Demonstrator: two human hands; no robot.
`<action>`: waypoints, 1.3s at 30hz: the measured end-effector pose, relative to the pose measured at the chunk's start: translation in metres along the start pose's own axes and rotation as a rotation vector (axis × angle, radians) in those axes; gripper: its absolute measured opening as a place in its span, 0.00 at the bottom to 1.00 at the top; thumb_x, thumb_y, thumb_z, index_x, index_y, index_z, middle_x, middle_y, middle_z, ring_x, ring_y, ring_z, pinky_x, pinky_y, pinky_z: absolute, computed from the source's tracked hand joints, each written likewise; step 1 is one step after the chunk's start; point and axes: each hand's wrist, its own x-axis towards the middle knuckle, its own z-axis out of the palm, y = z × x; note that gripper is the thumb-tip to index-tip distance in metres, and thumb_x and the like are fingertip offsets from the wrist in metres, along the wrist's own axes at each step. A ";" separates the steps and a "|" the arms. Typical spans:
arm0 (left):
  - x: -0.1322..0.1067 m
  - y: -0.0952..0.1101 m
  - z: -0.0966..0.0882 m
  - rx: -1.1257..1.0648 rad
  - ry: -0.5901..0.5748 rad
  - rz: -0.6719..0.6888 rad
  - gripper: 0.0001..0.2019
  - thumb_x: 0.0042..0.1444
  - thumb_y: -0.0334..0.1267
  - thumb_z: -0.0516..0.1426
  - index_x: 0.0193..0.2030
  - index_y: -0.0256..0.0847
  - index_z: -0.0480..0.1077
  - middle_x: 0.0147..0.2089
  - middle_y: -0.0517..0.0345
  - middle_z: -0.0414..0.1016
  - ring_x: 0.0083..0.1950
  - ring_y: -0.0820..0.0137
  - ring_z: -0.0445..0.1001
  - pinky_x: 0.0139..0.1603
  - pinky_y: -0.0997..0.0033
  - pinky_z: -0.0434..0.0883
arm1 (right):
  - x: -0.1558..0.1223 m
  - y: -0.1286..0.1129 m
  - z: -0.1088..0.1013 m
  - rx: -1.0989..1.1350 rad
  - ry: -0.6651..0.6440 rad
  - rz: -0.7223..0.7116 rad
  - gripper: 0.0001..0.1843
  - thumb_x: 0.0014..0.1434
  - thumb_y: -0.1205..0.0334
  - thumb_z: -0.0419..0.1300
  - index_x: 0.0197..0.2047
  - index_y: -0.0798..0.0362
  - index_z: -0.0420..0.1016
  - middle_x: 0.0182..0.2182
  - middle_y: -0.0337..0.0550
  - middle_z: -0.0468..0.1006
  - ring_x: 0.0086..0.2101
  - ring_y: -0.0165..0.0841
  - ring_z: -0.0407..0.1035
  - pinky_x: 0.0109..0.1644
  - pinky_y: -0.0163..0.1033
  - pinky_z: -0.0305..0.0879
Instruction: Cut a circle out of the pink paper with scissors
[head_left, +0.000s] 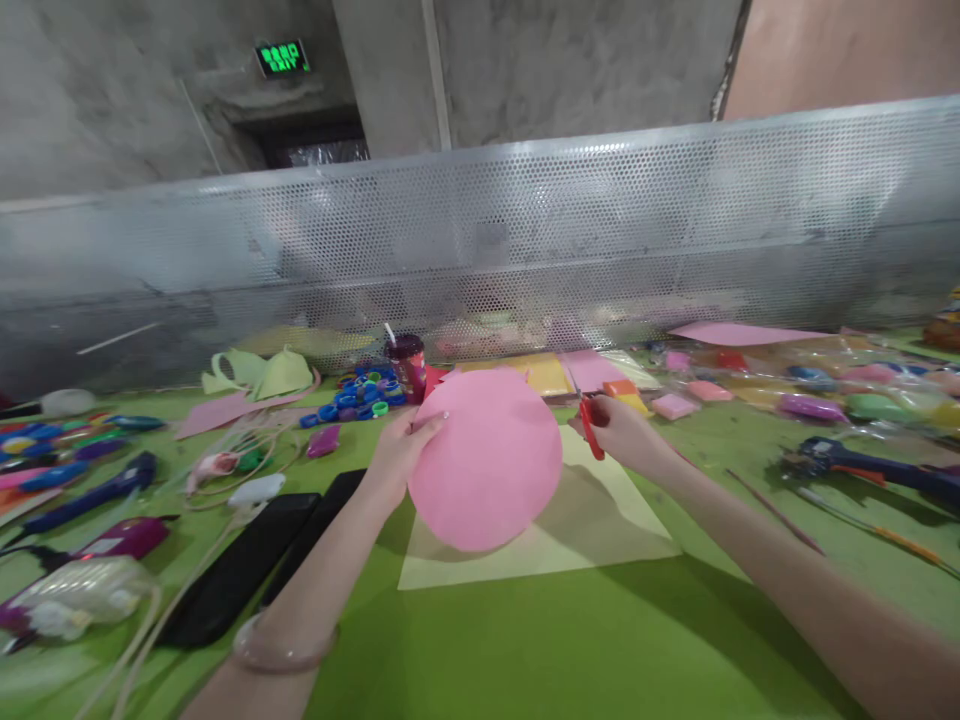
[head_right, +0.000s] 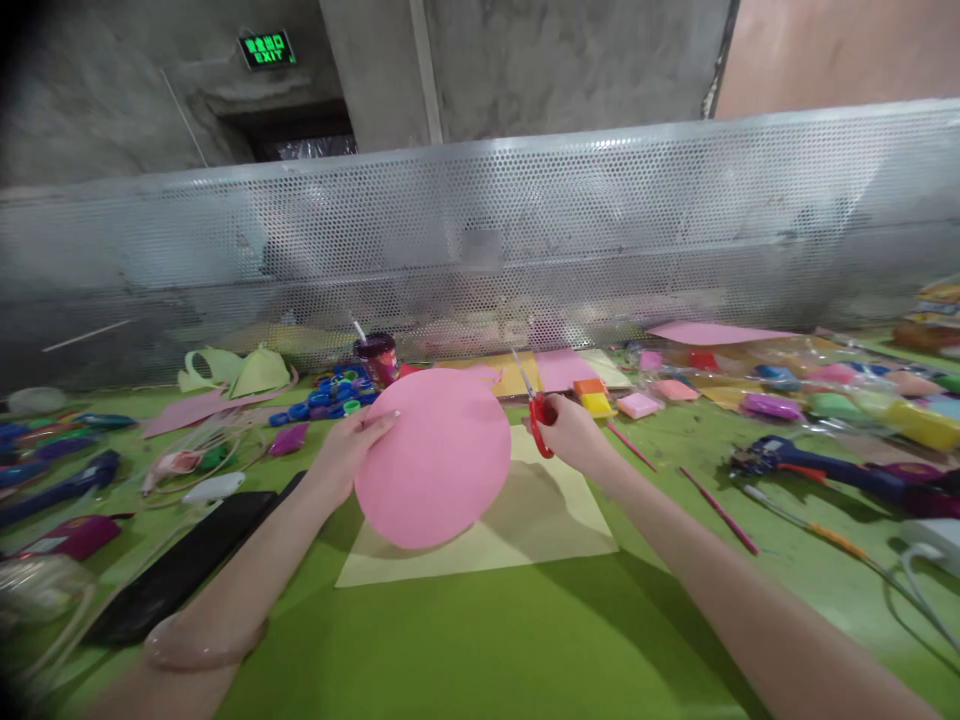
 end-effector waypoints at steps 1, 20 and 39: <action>0.000 0.001 -0.001 -0.004 0.001 0.010 0.20 0.40 0.45 0.62 0.40 0.36 0.72 0.40 0.49 0.77 0.38 0.62 0.75 0.39 0.64 0.71 | -0.001 -0.001 0.000 -0.005 -0.008 -0.022 0.08 0.45 0.59 0.59 0.25 0.55 0.67 0.22 0.42 0.73 0.25 0.31 0.66 0.27 0.36 0.61; 0.001 0.008 -0.009 0.037 -0.060 0.040 0.19 0.39 0.45 0.63 0.39 0.38 0.72 0.36 0.52 0.77 0.35 0.64 0.74 0.37 0.64 0.70 | -0.020 -0.023 0.000 0.041 -0.190 -0.115 0.06 0.45 0.65 0.53 0.20 0.54 0.59 0.18 0.35 0.62 0.20 0.26 0.59 0.23 0.32 0.58; -0.005 0.015 -0.005 -0.053 -0.055 0.003 0.17 0.39 0.42 0.64 0.37 0.38 0.73 0.36 0.54 0.77 0.35 0.67 0.74 0.38 0.68 0.70 | -0.021 -0.022 0.004 0.124 -0.307 0.034 0.05 0.45 0.63 0.54 0.22 0.55 0.62 0.16 0.34 0.64 0.17 0.24 0.62 0.21 0.31 0.63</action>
